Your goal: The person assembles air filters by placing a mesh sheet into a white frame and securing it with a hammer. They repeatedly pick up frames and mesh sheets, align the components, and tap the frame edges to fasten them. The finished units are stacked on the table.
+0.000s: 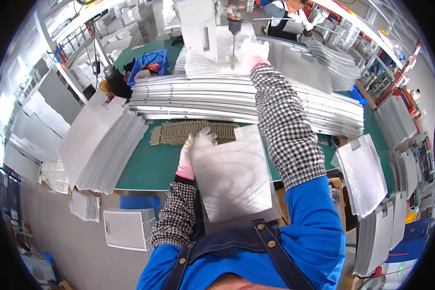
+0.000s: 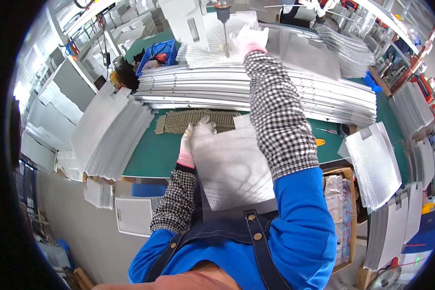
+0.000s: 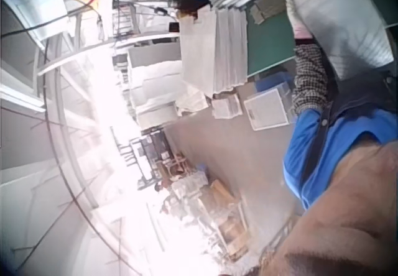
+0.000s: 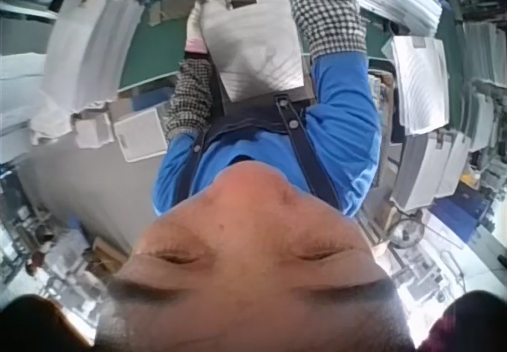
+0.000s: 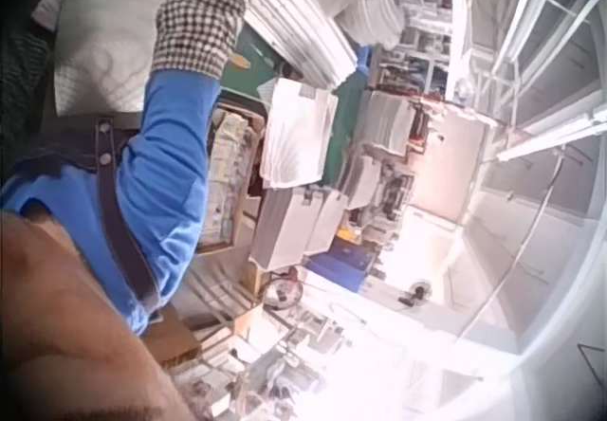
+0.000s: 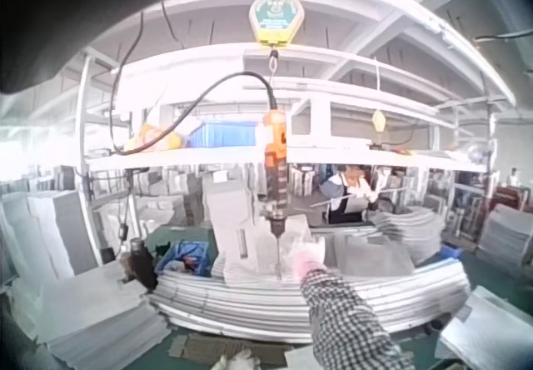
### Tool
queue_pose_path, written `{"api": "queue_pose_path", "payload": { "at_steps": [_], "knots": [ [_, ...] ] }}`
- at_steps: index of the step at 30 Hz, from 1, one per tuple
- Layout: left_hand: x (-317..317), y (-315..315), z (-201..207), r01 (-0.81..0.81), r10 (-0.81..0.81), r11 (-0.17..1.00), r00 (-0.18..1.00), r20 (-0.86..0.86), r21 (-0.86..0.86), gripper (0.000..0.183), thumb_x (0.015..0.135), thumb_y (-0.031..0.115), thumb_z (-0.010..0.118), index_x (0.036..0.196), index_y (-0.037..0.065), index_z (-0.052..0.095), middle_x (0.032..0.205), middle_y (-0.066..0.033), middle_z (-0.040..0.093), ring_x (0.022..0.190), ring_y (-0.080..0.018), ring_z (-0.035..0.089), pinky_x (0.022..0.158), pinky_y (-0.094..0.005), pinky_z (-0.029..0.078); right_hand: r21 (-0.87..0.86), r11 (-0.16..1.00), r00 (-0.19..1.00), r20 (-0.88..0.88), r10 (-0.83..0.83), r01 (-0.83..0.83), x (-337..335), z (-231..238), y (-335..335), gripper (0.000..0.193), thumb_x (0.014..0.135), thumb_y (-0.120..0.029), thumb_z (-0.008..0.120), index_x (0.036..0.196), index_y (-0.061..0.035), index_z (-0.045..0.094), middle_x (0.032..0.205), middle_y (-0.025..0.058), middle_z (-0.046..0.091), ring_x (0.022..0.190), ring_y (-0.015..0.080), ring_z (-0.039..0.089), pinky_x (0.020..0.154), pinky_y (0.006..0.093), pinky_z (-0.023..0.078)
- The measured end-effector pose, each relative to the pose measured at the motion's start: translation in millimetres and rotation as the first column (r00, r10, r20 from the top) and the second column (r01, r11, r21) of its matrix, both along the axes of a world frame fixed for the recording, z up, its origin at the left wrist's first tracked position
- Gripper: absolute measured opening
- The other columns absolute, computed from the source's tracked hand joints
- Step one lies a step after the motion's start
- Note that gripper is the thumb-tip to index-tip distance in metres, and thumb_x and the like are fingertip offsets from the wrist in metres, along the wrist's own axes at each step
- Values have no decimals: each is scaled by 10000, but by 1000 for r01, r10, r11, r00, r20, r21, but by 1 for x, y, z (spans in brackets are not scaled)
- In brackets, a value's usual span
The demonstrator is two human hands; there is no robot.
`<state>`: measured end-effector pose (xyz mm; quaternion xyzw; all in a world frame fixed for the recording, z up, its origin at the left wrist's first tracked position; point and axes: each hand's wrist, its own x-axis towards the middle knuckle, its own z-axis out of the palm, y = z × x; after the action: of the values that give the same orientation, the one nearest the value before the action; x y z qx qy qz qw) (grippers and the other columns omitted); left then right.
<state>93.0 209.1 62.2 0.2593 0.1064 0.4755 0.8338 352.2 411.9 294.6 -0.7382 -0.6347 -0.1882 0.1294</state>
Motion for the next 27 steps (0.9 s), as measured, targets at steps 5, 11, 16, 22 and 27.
{"api": "queue_pose_path", "payload": {
  "at_steps": [5, 11, 16, 22, 27],
  "knots": [
    [-4, -9, 4, -30, 31, 999, 998, -49, 18, 838, 911, 607, 646, 1450, -6, 461, 1254, -201, 614, 1145, -290, 593, 1030, -427, 494, 24, 998, 982, 178, 56, -61, -25, -17, -7, 592, 970, -470, 539, 1332, -4, 589, 1228, 135, 695, 1163, 251, 656, 1038, 432, 459],
    [-3, -11, 10, -27, 27, 1000, 999, -20, -1, 788, 912, 585, 656, 1406, -11, 507, 1245, -207, 615, 1108, -296, 603, 1013, -433, 495, 426, 817, 638, -515, 573, -390, -3, -36, -27, 463, 960, -282, 599, 1334, -9, 588, 1260, 139, 672, 1095, 241, 679, 967, 404, 528],
    [-1, -3, 2, -4, 6, 999, 999, -33, 46, 872, 888, 598, 677, 1454, -20, 435, 1308, -221, 587, 1129, -301, 601, 1006, -448, 502, 771, 465, -700, -615, 363, -436, 15, -48, -66, 404, 952, -125, 649, 1336, -13, 587, 1287, 142, 652, 1039, 232, 699, 907, 381, 586],
    [-6, 1, -24, -184, 186, 946, 982, -20, -267, 851, 955, 685, 500, 1449, -7, 461, 1391, -194, 541, 1215, -330, 583, 1053, -458, 510, 184, 795, -240, -970, 49, -579, -4, -147, -239, 571, 934, -117, 677, 1417, 67, 434, 1189, 172, 661, 992, 247, 699, 803, 328, 598],
    [-1, -5, -4, -20, 71, 982, 960, 270, -187, 879, 956, 741, 410, 1447, 14, 460, 1429, -190, 511, 1263, -374, 539, 1014, -519, 529, -53, 883, -235, -955, -182, -466, 15, -188, -354, 457, 947, -44, 594, 1361, 108, 475, 1215, 191, 639, 1007, 197, 678, 816, 306, 581]
  ]
}}
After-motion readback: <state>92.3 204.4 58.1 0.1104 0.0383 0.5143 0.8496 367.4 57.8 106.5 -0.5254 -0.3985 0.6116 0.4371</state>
